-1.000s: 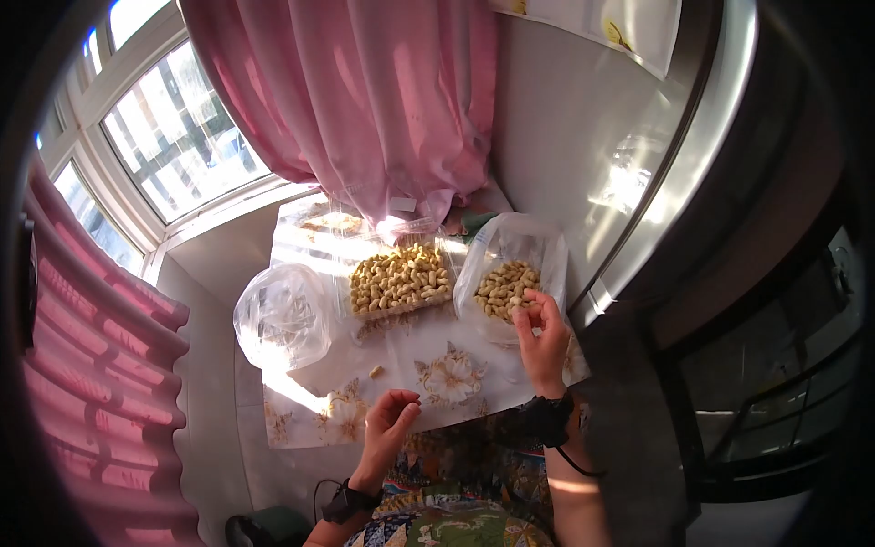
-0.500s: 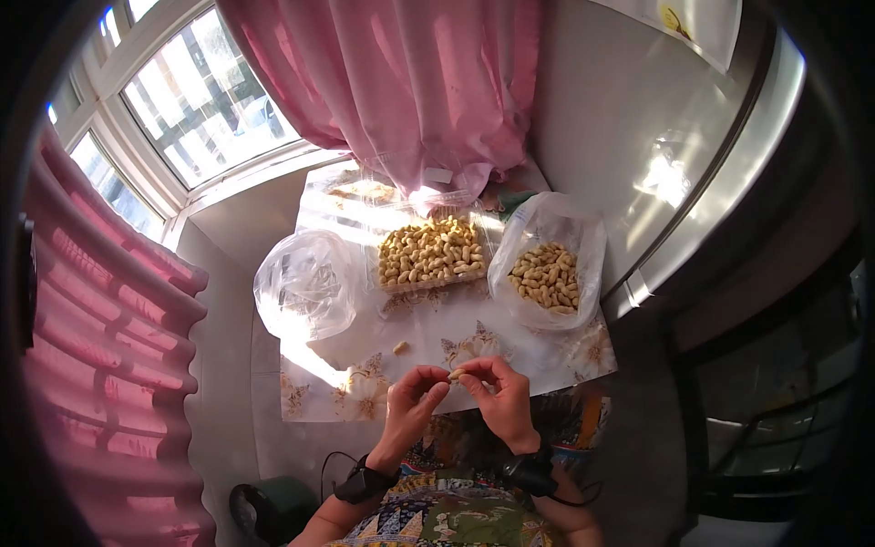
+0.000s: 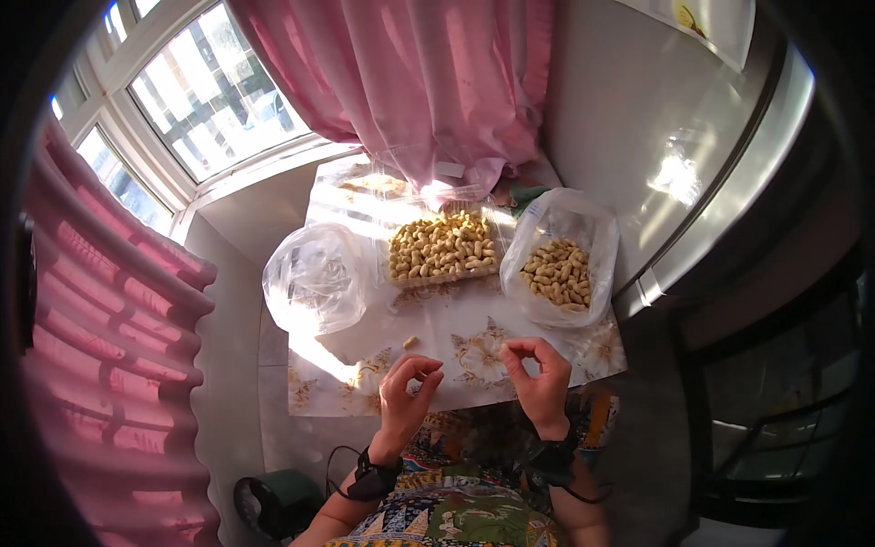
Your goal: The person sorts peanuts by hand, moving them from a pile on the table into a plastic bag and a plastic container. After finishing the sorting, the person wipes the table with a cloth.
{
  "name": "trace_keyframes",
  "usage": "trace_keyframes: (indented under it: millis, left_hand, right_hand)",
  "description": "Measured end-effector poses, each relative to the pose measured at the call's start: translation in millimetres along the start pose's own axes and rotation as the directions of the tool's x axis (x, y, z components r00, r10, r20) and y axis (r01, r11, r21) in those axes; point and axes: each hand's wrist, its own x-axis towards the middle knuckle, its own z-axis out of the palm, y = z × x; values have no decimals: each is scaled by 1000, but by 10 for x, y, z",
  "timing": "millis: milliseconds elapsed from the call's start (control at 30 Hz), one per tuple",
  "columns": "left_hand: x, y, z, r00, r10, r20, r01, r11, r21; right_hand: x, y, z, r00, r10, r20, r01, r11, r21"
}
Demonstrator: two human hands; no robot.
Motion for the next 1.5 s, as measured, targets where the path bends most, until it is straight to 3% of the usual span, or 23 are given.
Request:
trace_keyframes:
  millis: [100,167,233,300,333,367,433,533,600,633,667,700,733,800,1000,1400,1500]
  left_hand:
    - [121,-202,-191,992,61,-109,-46,990,136]
    - [221,-294,-286,961,230,-152,-145,891,430]
    - [272,-399,-304,966,205,-155,-123,899,420]
    - [320,-453,-301,970,224,-93,-135,816,562]
    - [334,-498,-286,970,226,-95,-135,816,562]
    - [331,-554,-268,976,201,-78,-124,819,560]
    - [334,-582,-247,983,175,-54,-116,823,557]
    - [323,-539,-225,984,165,-60,-103,822,560]
    - [280,-495,-219,999,21,-35,-6,927,374]
    - [243,-463,-198,999,21,-33,-7,927,375]
    - [182,-425,-157,988,-149,25,149,988,32]
    - [119,-398,-120,948,-287,136,316,900,-301]
    - [73,-385,-101,934,-289,211,352,844,-404]
    - [10,-296,-47,942,-272,197,331,853,-403]
    - [-115,-212,40,954,-237,184,294,863,-411]
    - [-145,-183,59,967,-214,140,255,858,-446]
    - [-138,-173,25,966,-174,189,232,906,-353]
  right_hand:
    - [412,125,-312,976,-45,-214,41,999,-22]
    - [672,270,-512,967,-101,-234,75,990,-119]
    - [753,251,-534,956,-159,-246,107,971,-213]
    - [782,198,-477,855,-453,-253,285,817,-501]
    - [702,211,-392,899,-345,-269,247,908,-338]
    - [592,206,-328,900,-344,-269,246,908,-338]
    - [367,193,-198,989,-116,-93,93,972,-217]
    - [91,130,44,996,-93,-5,91,983,-157]
    - [-46,86,155,997,-66,34,70,991,-118]
    - [-90,55,201,996,-43,74,49,995,-81]
    - [-120,19,237,993,-45,106,52,997,-58]
    - [-138,-48,261,993,-41,107,48,997,-59]
    - [-147,-130,282,987,-35,155,38,999,-17]
    - [-152,-217,320,972,-54,230,43,998,49]
    - [-193,-232,358,958,-78,277,74,997,26]
    - [-269,-207,371,972,2,235,-10,999,34]
    - [-274,-242,367,969,31,245,-43,998,41]
